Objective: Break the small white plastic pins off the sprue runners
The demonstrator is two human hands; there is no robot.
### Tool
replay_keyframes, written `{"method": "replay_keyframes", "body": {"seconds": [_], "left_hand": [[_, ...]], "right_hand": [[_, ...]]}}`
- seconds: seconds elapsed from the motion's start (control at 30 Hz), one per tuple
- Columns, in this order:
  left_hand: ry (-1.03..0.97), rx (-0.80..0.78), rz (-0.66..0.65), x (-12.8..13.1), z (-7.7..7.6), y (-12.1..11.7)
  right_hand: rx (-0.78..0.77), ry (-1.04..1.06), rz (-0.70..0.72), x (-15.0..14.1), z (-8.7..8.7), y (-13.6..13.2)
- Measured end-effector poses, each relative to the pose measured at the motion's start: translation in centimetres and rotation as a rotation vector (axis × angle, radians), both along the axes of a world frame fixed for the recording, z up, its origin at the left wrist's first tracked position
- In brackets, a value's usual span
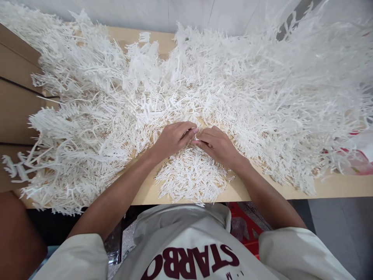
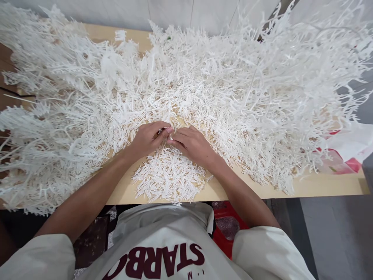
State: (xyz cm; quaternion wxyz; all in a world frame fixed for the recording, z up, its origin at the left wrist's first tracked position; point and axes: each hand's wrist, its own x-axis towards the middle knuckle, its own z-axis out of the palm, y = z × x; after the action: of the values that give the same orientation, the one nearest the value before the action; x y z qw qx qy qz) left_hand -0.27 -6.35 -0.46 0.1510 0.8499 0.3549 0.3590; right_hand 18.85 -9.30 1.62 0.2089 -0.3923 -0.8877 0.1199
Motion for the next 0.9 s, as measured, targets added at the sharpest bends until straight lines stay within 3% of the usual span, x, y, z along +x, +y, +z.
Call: {"method": "replay_keyframes", "body": {"seconds": [0.17, 0.43, 0.57, 0.6, 0.63, 0.7, 0.77, 0.83, 0.9], "left_hand": [[-0.012, 0.063, 0.005, 0.0, -0.1, -0.2], [-0.009, 0.022, -0.064, -0.1, -0.1, 0.0], [-0.162, -0.058, 0.166, -0.3, 0.5, 0.5], [-0.163, -0.066, 0.169, -0.3, 0.6, 0.6], [-0.151, -0.064, 0.139, -0.2, 0.6, 0.5], [-0.127, -0.047, 0.050, -0.1, 0.6, 0.5], [-0.141, -0.048, 0.043, -0.1, 0.5, 0.3], [-0.159, -0.068, 0.085, -0.1, 0.5, 0.2], [-0.154, -0.064, 0.083, -0.2, 0.4, 0.2]], "right_hand": [[0.028, 0.011, 0.103, 0.1, 0.8, -0.2], [0.051, 0.062, 0.196, 0.0, 1.3, -0.4], [-0.026, 0.113, 0.462, -1.2, 1.5, -2.0], [-0.009, 0.130, 0.469, -1.2, 1.5, -2.1], [0.044, 0.200, 0.378, -1.2, 1.4, -2.1], [0.111, 0.287, 0.037, -0.7, 1.3, -1.5], [0.118, 0.333, -0.280, -0.1, 1.2, -0.6], [0.083, 0.318, -0.415, 0.1, 1.1, 0.1], [0.014, 0.242, -0.396, 0.0, 1.0, 0.3]]}}
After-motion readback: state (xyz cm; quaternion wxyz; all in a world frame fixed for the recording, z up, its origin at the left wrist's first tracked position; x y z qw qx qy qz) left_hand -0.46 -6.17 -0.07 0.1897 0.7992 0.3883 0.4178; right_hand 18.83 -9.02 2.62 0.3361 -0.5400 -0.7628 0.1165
